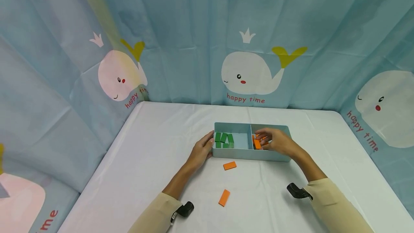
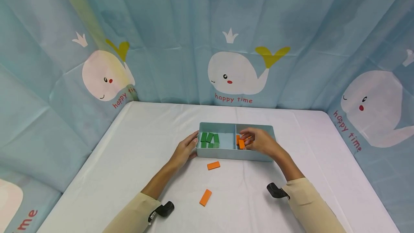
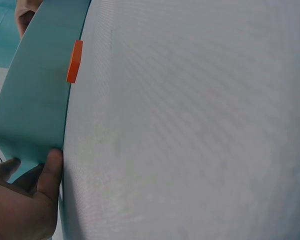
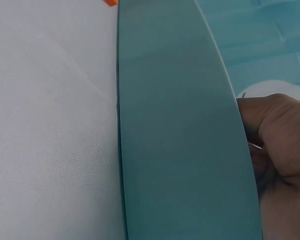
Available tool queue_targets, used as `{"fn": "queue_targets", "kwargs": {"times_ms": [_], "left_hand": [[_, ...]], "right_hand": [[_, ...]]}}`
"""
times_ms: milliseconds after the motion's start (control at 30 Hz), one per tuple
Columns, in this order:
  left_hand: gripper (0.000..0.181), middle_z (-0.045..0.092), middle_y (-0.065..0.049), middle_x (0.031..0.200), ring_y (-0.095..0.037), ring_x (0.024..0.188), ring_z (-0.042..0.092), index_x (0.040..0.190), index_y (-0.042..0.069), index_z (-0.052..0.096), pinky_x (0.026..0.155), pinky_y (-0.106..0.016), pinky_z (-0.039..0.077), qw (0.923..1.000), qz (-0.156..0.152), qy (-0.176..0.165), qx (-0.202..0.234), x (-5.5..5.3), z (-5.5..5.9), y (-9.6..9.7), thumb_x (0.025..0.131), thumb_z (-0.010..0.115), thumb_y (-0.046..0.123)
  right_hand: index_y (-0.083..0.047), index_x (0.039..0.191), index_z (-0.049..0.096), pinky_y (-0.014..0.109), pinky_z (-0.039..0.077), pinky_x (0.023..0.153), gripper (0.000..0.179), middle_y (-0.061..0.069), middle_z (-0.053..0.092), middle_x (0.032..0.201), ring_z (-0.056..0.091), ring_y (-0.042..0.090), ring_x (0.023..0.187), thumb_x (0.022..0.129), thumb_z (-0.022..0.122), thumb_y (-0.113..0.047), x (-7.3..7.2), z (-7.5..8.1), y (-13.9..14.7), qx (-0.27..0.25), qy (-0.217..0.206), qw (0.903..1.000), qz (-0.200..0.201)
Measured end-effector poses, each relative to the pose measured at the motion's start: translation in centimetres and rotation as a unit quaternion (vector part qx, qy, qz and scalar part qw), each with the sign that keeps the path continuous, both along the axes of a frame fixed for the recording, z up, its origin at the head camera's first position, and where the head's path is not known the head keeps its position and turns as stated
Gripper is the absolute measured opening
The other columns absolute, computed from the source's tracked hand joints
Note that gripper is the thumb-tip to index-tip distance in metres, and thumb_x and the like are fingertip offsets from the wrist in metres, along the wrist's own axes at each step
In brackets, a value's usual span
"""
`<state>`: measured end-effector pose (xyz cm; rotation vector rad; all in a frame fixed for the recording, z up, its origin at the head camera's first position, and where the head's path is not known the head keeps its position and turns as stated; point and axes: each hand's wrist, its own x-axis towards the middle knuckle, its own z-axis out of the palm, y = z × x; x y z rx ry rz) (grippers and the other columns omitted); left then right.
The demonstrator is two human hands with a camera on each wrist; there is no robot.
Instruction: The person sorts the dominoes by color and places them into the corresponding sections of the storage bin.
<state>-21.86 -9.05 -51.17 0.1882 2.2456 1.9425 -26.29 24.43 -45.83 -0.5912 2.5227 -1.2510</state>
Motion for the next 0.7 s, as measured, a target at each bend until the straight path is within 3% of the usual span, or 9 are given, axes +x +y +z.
{"fn": "queue_targets", "kwargs": {"times_ms": [367, 700], "left_hand": [[0.056, 0.032, -0.01, 0.173, -0.037, 0.158, 0.032, 0.168, 0.015, 0.032, 0.113, -0.06, 0.049, 1.0, -0.001, 0.0, 0.0, 0.02, 0.17, 0.12, 0.116, 0.045, 0.032], [0.056, 0.031, -0.01, 0.174, -0.037, 0.158, 0.033, 0.169, 0.015, 0.031, 0.114, -0.058, 0.048, 1.0, -0.002, -0.005, 0.003, 0.0, 0.25, 0.13, 0.117, 0.044, 0.03]], "right_hand": [[0.015, 0.145, 0.053, 0.029, 0.065, 0.082, 0.058, 0.032, 0.068, 0.123, 0.073, 0.04, 0.104, 0.091, 0.074, 0.014, -0.41, -0.21, 0.15, -0.054, -0.06, 0.9963, 0.03], [0.005, 0.146, 0.057, 0.027, 0.063, 0.082, 0.058, 0.027, 0.069, 0.127, 0.072, 0.036, 0.109, 0.093, 0.08, 0.0, 0.34, -0.05, 0.57, -0.042, -0.014, 0.999, -0.001]]}}
